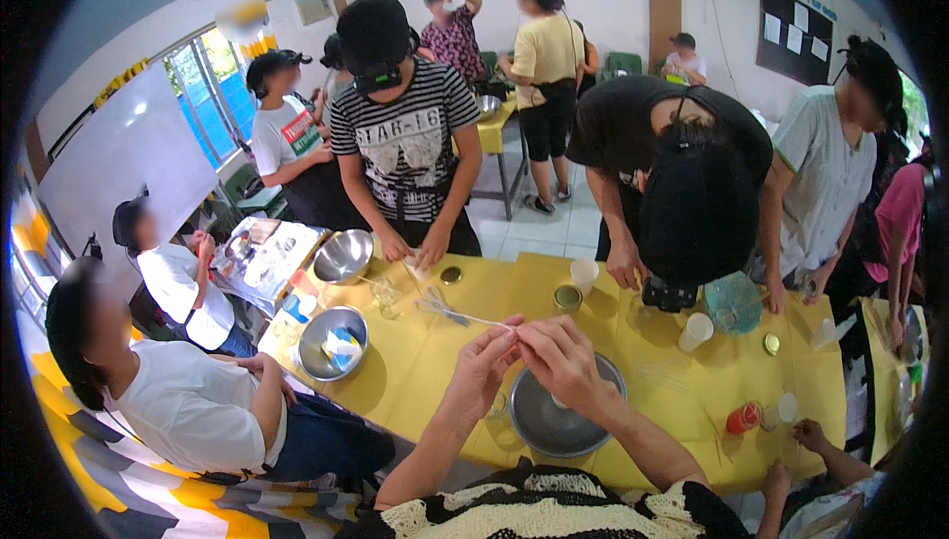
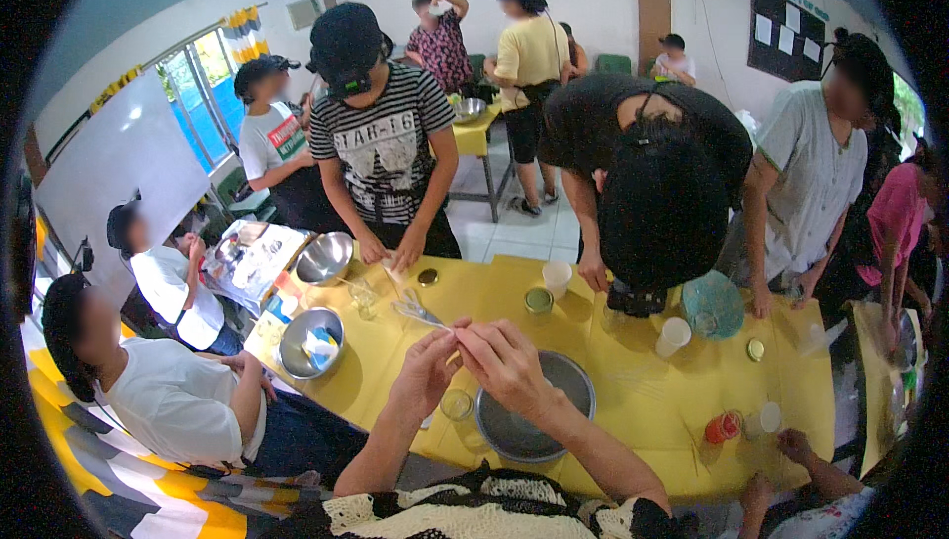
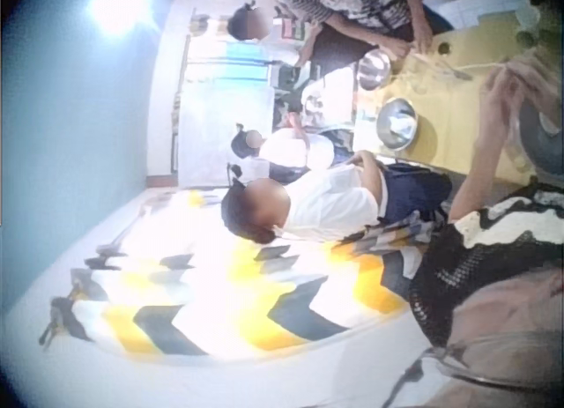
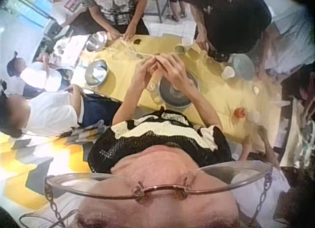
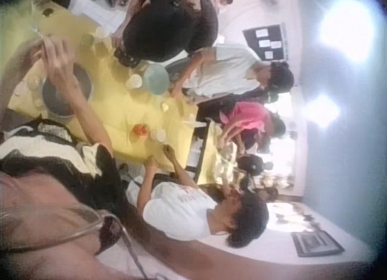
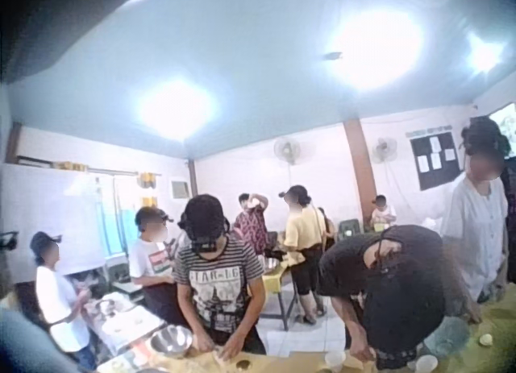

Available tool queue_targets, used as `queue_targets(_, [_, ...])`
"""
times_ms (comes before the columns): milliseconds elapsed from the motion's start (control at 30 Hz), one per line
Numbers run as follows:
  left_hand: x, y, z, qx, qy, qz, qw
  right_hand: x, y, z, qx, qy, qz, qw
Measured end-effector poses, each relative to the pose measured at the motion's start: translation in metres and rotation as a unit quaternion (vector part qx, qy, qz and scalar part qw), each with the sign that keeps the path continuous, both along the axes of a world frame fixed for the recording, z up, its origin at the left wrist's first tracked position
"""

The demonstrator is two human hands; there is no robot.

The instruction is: The person uses scissors to cut a white string or wire held in their left hand. They repeatedly measure, cut, and handle the string segments on a yellow table covered with various bowls and cups. The person also handles a pink plastic cup and a metal bowl during the process.

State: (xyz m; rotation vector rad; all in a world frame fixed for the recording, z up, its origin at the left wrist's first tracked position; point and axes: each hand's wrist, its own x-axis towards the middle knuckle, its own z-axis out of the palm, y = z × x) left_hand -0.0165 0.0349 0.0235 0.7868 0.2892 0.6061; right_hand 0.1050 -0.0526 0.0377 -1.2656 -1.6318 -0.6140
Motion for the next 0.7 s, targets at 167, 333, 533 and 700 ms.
queue_targets(167, [-0.004, 0.012, -0.003, 0.056, -0.004, -0.018, 0.998, -0.003, 0.001, 0.003, -0.008, 0.035, 0.044, 0.998])
queue_targets(333, [-0.011, 0.009, -0.008, 0.054, -0.01, -0.007, 0.998, -0.009, 0.006, 0.001, -0.011, 0.059, 0.069, 0.996])
queue_targets(533, [-0.009, -0.006, 0.004, -0.066, 0.0, -0.03, 0.997, -0.003, 0.009, -0.007, 0.033, 0.035, 0.057, 0.997])
queue_targets(700, [-0.012, 0.002, -0.009, -0.09, -0.01, -0.079, 0.993, 0.0, 0.005, -0.003, 0.004, 0.014, 0.068, 0.998])
